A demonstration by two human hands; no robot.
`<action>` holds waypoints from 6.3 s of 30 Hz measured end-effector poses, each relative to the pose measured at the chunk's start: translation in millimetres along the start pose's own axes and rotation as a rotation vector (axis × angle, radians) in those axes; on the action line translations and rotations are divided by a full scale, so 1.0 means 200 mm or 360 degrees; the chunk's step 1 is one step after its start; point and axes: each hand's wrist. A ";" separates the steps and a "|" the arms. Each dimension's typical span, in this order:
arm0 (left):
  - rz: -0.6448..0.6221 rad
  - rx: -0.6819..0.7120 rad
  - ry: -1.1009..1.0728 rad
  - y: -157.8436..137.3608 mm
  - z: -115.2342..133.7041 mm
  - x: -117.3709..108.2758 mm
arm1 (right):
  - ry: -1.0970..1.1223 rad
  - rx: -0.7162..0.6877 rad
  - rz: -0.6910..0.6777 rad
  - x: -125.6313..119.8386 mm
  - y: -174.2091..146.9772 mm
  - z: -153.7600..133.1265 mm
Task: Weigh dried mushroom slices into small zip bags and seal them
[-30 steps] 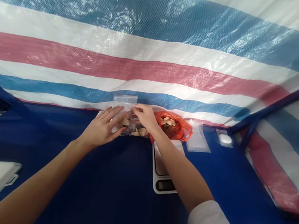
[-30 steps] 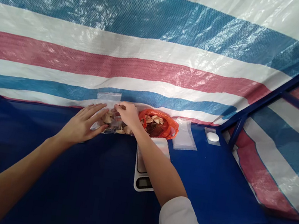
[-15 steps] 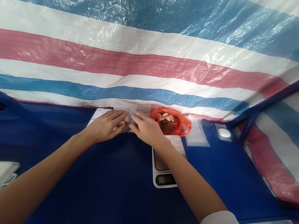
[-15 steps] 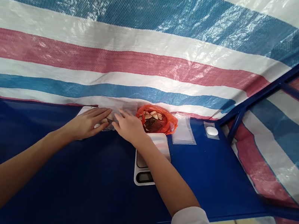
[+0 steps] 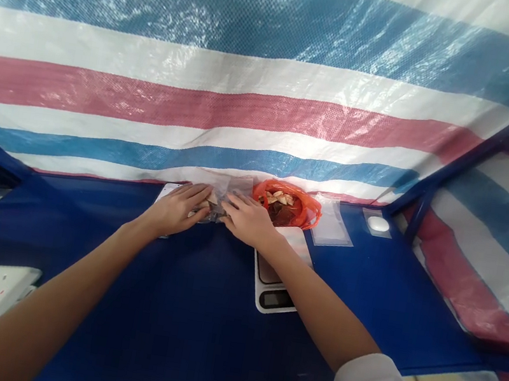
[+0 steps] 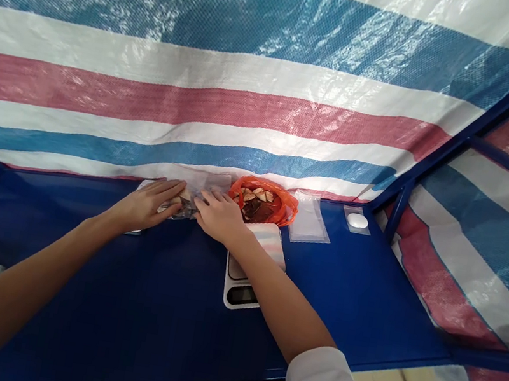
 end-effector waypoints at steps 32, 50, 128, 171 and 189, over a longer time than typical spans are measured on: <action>-0.0222 -0.0477 0.0196 -0.16 0.73 0.32 | -0.0191 0.0758 -0.0030 -0.20 -1.03 0.46; -0.0133 -0.0539 0.0241 -0.16 0.75 0.34 | -0.0190 0.0754 0.0018 -0.20 -1.04 0.43; 0.0559 -0.1505 -0.2784 0.27 0.89 0.08 | 0.2632 0.0919 0.0860 -0.28 -0.55 0.12; 0.0274 -0.1290 -0.2064 0.30 0.81 0.26 | 0.1058 0.0573 0.0580 -0.16 -0.52 0.24; 0.0258 -0.0707 -0.1536 0.20 0.76 0.28 | 0.1304 0.0931 0.0499 -0.21 -0.52 0.29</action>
Point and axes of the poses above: each hand's wrist, its own y-axis towards the middle knuckle, its own x-axis out of the palm, z = x × y, and after that the axes turned 4 degrees about y, right-handed
